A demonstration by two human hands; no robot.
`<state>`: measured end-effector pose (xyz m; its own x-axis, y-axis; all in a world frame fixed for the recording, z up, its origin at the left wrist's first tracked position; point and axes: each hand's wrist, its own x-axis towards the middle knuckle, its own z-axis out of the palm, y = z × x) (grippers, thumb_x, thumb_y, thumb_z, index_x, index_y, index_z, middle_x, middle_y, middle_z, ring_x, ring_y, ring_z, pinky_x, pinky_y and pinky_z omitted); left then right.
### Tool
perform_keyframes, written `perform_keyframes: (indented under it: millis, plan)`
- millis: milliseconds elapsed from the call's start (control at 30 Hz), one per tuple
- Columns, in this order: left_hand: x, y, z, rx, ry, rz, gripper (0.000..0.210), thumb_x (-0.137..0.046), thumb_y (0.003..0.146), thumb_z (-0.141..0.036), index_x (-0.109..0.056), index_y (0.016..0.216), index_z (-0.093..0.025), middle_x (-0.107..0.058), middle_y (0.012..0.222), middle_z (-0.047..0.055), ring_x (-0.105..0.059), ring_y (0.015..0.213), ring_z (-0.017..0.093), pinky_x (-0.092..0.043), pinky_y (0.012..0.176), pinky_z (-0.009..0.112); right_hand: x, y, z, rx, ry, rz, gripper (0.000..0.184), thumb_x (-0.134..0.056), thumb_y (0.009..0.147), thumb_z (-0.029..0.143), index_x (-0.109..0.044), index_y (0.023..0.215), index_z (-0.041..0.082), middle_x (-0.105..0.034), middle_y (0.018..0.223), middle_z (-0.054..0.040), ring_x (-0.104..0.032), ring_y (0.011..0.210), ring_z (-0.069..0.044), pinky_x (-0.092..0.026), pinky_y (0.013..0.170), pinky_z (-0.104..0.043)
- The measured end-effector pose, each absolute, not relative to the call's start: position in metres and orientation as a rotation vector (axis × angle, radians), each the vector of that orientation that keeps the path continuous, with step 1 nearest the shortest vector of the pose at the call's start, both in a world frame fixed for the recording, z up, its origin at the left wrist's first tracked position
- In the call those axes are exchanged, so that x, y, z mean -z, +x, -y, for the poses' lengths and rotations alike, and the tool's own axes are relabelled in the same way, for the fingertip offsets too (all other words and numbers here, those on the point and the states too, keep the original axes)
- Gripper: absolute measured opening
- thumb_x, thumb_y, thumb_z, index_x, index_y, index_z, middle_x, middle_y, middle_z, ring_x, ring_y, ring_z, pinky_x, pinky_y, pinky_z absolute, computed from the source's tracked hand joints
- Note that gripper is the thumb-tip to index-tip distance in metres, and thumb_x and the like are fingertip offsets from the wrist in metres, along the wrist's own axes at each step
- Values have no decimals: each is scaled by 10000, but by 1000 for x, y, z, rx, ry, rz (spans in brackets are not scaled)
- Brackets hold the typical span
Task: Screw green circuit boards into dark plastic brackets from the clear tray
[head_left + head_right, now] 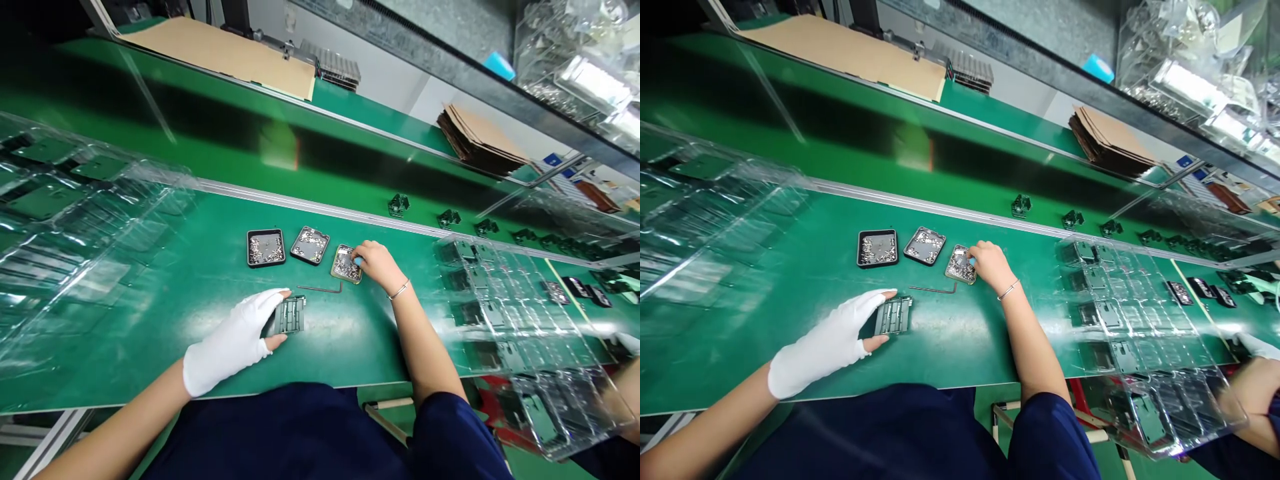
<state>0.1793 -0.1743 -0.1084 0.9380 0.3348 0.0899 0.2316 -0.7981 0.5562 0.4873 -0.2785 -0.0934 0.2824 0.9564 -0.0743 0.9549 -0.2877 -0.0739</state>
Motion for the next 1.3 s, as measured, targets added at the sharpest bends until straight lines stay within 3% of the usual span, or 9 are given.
perform_keyframes:
  millis: [200,367,500,600,733,933,1133,1233,1300]
  plan:
    - [107,183,175,-222,2527,-396,592,-584,807,-398,-459,1342,-178,-554,1338,147,-532,1226,313,-461,1009,463,103,482,275,-172,-2428,1859,242,-473,818,18,-666,861,158,-631,883,-105,-546,879,-227,-388,800,-328]
    - [99,183,172,-369,2472,-445,572,-559,821,-439,-468,1326,-186,-555,1336,132,-537,1220,294,-468,1004,439,100,479,281,-196,-2320,1669,257,-374,889,81,-602,981,157,-649,949,-74,-585,870,-176,-451,766,-287]
    - [78,190,177,-604,2336,-586,300,-446,885,-391,-641,999,-194,-698,1003,62,-658,943,215,-529,859,343,83,438,285,-502,-1765,1452,236,-377,948,237,-573,1068,185,-672,884,-30,-630,793,-144,-501,721,-276]
    - [64,201,188,-518,2202,-534,299,-430,898,-378,-642,789,-197,-683,761,15,-642,704,161,-523,685,275,70,393,290,-556,-1435,1553,211,-422,956,305,-620,974,234,-673,846,-15,-629,831,-151,-486,867,-353]
    - [60,210,201,-433,2010,-436,332,-442,901,-390,-598,689,-188,-628,630,-11,-589,583,138,-481,578,246,70,353,298,-504,-1346,1513,237,-405,973,344,-596,872,246,-647,822,-14,-620,860,-158,-389,1028,-436]
    - [67,203,197,-674,2433,-423,360,-416,930,-285,-583,629,-181,-612,582,-1,-568,534,133,-399,528,246,81,344,299,-469,-1369,1376,156,-455,954,279,-605,935,239,-641,938,-43,-607,917,-161,-510,840,-339]
    - [71,198,192,-958,2976,-383,350,-450,901,-183,-550,565,-185,-550,501,3,-517,468,153,-318,494,283,80,350,294,-409,-1396,1506,100,-545,901,202,-636,899,245,-673,862,-10,-636,828,-143,-517,870,-330]
    - [76,197,189,-895,2917,-386,363,-436,919,-214,-555,578,-185,-558,506,3,-535,477,160,-349,491,288,80,352,293,-423,-1457,1571,119,-525,896,177,-628,884,235,-671,870,-16,-632,834,-144,-524,823,-307]
    - [80,197,185,-863,2739,-414,297,-428,927,-260,-619,717,-174,-652,651,27,-614,600,174,-443,566,294,80,354,293,-401,-1523,1552,121,-515,878,155,-612,861,225,-657,849,-19,-622,815,-146,-523,768,-293]
